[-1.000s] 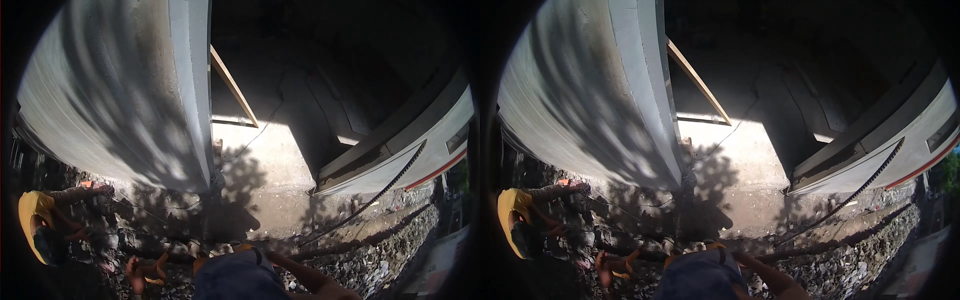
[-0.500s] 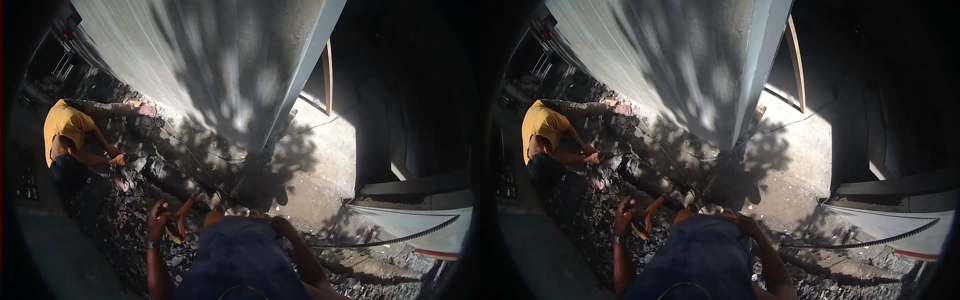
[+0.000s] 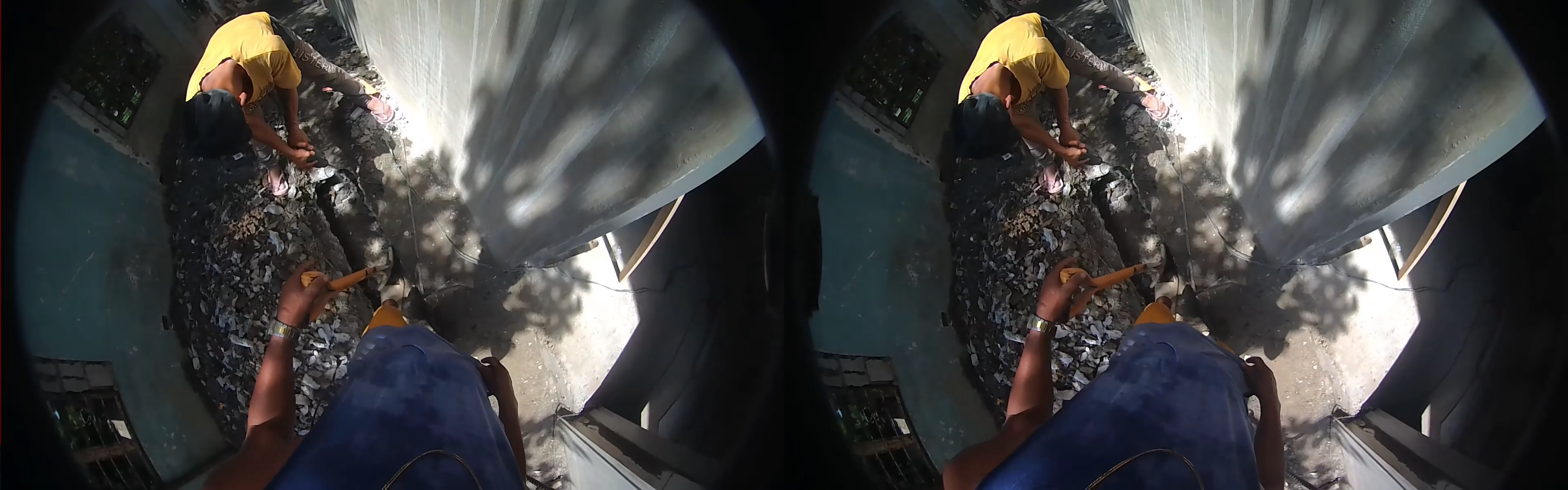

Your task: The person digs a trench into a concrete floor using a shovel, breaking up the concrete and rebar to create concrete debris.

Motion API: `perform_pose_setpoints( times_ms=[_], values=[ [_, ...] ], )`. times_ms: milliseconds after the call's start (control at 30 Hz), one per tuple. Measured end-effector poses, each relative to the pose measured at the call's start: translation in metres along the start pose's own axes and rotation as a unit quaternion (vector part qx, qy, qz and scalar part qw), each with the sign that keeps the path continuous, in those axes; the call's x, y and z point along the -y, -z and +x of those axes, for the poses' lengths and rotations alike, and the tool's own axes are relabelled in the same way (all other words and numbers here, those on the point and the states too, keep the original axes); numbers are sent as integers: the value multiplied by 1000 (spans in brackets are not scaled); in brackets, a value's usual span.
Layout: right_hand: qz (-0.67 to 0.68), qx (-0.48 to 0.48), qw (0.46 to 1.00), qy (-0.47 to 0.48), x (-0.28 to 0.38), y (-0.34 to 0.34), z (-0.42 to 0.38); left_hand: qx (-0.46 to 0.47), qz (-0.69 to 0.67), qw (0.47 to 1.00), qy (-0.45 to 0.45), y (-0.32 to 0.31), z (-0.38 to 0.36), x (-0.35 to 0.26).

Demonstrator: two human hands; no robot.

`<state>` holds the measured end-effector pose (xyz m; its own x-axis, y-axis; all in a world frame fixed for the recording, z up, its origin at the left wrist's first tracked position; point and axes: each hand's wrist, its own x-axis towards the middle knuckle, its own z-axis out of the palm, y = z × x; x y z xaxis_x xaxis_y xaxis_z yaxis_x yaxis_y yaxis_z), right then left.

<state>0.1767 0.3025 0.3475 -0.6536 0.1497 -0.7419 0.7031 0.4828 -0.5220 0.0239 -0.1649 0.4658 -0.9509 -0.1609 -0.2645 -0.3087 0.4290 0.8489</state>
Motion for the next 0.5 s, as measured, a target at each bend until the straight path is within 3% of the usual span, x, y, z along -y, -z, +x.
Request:
perform_pose_setpoints(
  times_ms=[67,133,200,267,300,400,433,500],
  values=[
    [17,35,999,-34,24,6,-12,-63,-3,998,31,2,-17,-14],
    [-45,5,999,19,21,7,-12,-65,-11,997,43,1,-25,-11],
    [-18,-3,997,74,-5,1,2,-63,-14,997,49,0,-26,-3],
    [9,-9,997,71,-8,0,-7,-131,87,986,-54,-1,-17,25],
    [25,8,996,89,-10,1,-8,-110,67,992,-9,-4,-26,-1],
    [-11,-12,994,104,-34,-14,-3,-78,24,997,6,0,-18,12],
    [70,34,997,-21,6,2,-37,-79,16,996,23,-2,-18,7],
    [51,42,997,-32,-7,-8,-34,-86,23,996,-24,-2,-5,29]
  ],
)
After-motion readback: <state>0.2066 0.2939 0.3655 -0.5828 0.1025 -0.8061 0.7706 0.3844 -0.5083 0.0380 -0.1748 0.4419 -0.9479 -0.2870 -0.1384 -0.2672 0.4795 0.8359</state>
